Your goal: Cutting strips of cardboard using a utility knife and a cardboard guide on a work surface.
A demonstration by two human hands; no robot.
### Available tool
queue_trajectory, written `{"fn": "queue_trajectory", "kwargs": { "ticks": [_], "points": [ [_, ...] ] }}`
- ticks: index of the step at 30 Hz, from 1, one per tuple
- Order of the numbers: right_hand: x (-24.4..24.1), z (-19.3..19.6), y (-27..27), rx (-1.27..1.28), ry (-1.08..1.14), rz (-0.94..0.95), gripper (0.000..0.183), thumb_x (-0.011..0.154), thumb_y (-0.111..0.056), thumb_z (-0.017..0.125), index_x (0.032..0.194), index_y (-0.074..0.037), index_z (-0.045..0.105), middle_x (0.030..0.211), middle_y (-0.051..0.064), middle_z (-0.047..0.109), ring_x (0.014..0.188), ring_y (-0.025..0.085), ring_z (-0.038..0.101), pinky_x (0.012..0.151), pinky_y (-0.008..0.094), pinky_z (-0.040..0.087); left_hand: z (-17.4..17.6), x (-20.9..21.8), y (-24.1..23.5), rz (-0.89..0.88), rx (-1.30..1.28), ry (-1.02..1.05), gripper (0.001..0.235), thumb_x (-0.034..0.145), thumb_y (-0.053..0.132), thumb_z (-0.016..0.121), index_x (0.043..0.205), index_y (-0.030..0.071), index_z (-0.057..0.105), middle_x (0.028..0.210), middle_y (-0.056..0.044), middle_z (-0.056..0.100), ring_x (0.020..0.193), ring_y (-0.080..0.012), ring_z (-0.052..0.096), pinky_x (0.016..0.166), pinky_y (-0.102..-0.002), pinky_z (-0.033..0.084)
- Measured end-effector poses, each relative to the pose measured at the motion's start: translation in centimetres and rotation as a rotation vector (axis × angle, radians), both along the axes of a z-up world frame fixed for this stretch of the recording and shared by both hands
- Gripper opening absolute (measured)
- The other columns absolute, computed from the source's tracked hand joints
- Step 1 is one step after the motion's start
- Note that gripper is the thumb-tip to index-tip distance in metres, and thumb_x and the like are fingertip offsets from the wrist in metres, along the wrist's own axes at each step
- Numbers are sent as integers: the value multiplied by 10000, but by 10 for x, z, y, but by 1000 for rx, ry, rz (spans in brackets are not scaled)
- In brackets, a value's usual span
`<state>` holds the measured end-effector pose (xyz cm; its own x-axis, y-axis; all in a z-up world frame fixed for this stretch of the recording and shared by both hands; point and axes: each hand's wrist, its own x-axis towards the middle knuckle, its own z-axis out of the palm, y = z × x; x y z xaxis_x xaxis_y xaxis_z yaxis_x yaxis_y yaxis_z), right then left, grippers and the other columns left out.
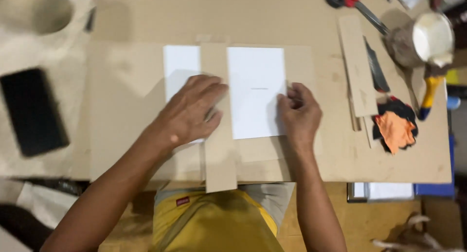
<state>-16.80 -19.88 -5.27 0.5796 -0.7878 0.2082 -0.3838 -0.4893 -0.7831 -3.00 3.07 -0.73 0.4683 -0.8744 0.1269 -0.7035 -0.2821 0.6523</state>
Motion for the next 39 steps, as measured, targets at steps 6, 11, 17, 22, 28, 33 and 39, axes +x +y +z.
{"fn": "queue_trajectory", "kwargs": {
  "ticks": [6, 11, 17, 22, 28, 33, 39],
  "points": [
    [-4, 13, -5, 118, 37, -50, 410, 794, -114, 851, 1192, -90, 753, 956, 117, 780, 721, 193, 697, 650, 327, 579, 9, 5, -9, -71, 284, -130, 724, 727, 399, 826, 1305, 6, 635, 1340, -262, 593, 1360, -451, 498, 1204, -508, 328],
    [-33, 37, -14, 107, 32, 167, 366, 938, -199, 771, 1249, -20, 697, 1085, 204, 743, 940, 357, 748, 812, 452, 624, 39, 0, -30, 56, 611, 48, 776, 731, 368, 882, 1384, 64, 595, 1464, -197, 526, 1466, -444, 398, 1137, -556, 442],
    [-104, 18, -30, -162, 92, 296, 176, 1039, -242, 606, 1105, -94, 676, 962, 46, 720, 828, 208, 648, 756, 356, 527, 21, 4, -35, 170, 728, 88, 789, 687, 449, 899, 1353, 218, 544, 1532, 10, 441, 1431, -255, 356, 1013, -501, 472],
    [-129, 9, -26, -174, -11, 352, 198, 1005, -133, 666, 1201, -122, 697, 1183, 9, 765, 1067, 144, 716, 930, 332, 516, 32, 3, -45, 154, 707, 85, 779, 667, 385, 931, 1319, 183, 556, 1396, -58, 526, 1308, -304, 449, 981, -456, 463],
    [-134, 10, -21, -149, -42, 334, 129, 1017, -128, 650, 1124, -115, 721, 1140, 8, 768, 1036, 157, 708, 931, 324, 501, 44, -2, -60, 190, 922, 108, 826, 703, 423, 894, 1404, 242, 497, 1459, -20, 453, 1311, -280, 419, 1023, -479, 448],
    [-134, 3, -21, -188, -45, 338, 115, 1002, -116, 678, 1104, -94, 728, 1138, 23, 768, 1046, 161, 711, 940, 331, 479, 43, 1, -62, 169, 902, 62, 901, 681, 429, 904, 1446, 248, 464, 1444, -25, 459, 1277, -295, 415, 990, -483, 448],
    [-122, -3, -18, -397, 35, 406, 209, 973, -335, 733, 1106, -174, 736, 1069, 17, 754, 907, 159, 608, 800, 313, 387, 48, 1, -69, 178, 967, 60, 1040, 680, 461, 898, 1559, 309, 363, 1507, -39, 387, 1351, -316, 346, 1050, -511, 416]
  ]
}}
